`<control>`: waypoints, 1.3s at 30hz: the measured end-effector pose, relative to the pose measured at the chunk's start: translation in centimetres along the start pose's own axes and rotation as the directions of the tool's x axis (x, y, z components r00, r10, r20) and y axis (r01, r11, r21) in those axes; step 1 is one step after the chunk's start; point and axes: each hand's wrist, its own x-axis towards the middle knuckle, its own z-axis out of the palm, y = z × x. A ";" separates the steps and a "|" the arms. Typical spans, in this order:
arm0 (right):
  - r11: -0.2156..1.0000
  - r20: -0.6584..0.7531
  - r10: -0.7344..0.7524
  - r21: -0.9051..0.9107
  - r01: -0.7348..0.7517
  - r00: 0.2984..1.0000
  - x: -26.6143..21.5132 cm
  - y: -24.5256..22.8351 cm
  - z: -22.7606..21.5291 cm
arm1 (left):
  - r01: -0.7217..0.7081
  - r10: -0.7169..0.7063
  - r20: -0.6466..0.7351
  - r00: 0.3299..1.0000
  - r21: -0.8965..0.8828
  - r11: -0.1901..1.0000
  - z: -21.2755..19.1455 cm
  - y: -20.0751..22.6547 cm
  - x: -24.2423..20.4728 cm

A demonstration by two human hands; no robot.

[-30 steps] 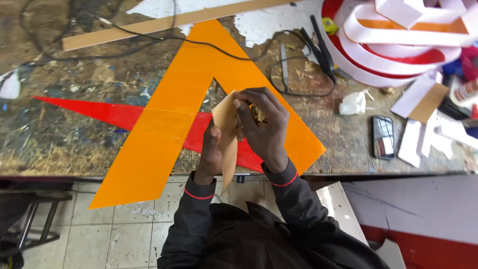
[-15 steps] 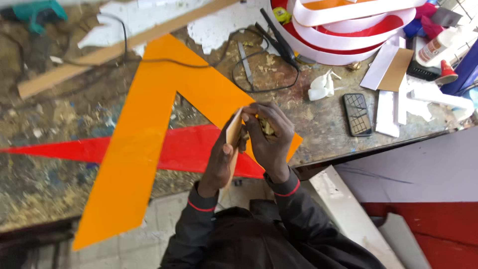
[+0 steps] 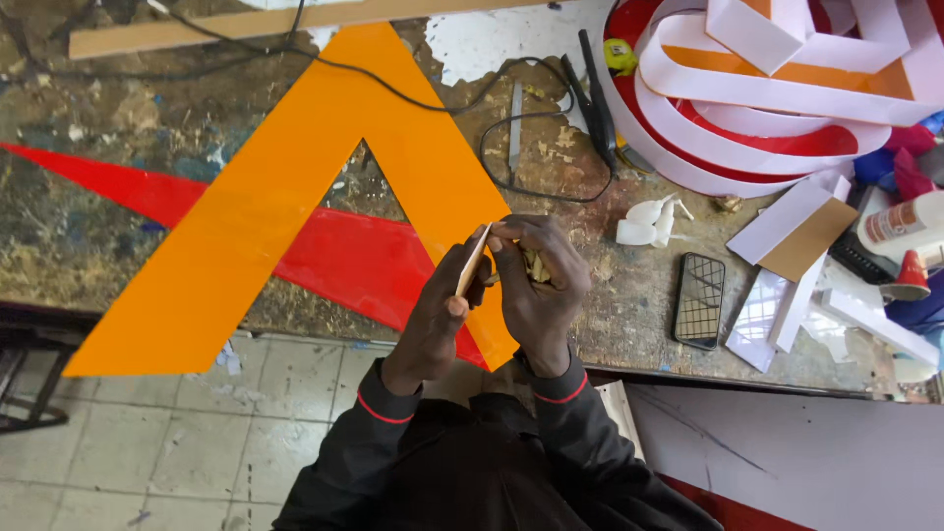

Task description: The person applies a strip of brown tape along the edge of a white strip on a large orange letter A. They smooth the tape down with their hands and then peel off the backing from the tape.

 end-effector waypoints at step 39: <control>0.904 -0.167 -0.125 -0.426 0.043 0.978 -5.5 -0.5 1.7 | -0.101 0.079 0.103 0.992 0.231 0.968 -1.5 1.5 -2.9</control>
